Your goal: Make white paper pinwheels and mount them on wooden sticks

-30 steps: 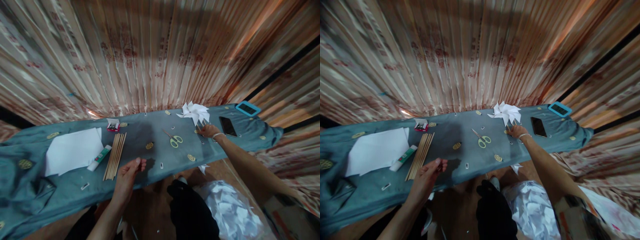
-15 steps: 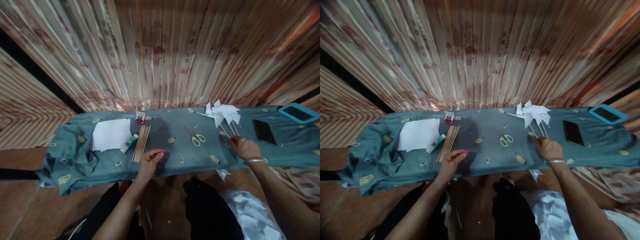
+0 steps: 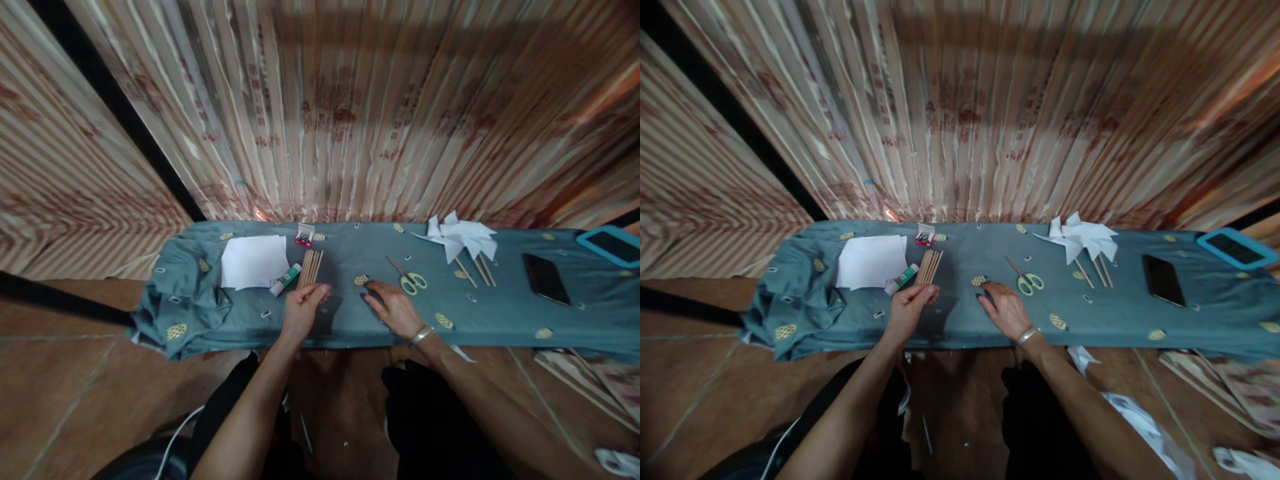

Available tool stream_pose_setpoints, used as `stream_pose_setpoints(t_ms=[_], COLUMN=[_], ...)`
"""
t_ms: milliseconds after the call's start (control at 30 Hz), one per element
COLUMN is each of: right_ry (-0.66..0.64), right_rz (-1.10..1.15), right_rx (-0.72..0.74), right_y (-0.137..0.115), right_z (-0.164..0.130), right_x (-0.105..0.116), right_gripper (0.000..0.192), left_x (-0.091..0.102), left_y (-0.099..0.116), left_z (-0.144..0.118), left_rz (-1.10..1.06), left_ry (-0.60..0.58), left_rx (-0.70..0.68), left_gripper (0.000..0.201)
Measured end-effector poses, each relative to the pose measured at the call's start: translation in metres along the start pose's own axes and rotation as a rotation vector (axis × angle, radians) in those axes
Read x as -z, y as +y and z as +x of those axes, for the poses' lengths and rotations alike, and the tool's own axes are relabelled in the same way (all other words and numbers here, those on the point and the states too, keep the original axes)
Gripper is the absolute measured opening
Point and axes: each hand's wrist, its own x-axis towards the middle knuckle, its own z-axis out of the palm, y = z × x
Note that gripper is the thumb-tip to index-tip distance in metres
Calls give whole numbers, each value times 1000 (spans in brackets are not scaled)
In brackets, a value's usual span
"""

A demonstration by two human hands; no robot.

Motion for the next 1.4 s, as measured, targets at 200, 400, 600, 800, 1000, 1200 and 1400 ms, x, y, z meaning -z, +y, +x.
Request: stream_pose_setpoints(t_ms=[200,400,600,800,1000,1200,1400], right_ry=[64,91,105,110,88,104,112], right_rz=[-63,-107,-106,-90,-103,-95,-108], right_rx=[26,-7,-7,-25,-40,-19,-15], right_y=[-14,-18,-20,-22,-22,-22,-22], right_z=[-5,-7,-7,-7,-8,-8,-8], right_x=[-40,-45,-44,-43,-40,-40,-40], right_gripper=[58,57,56,56,56,56,56], left_x=[77,134,148,160,171,171,171], left_y=[28,17,-10,-18,-12,1,12], left_z=[39,69,85,92,85,77,81], left_rz=[239,808,953,960,1017,1094,1195], left_ry=[169,42,-14,-2,-72,-152,-68], left_rx=[-283,-465,-525,-517,-535,-525,-530], left_gripper=[23,20,29,35,34,32,34])
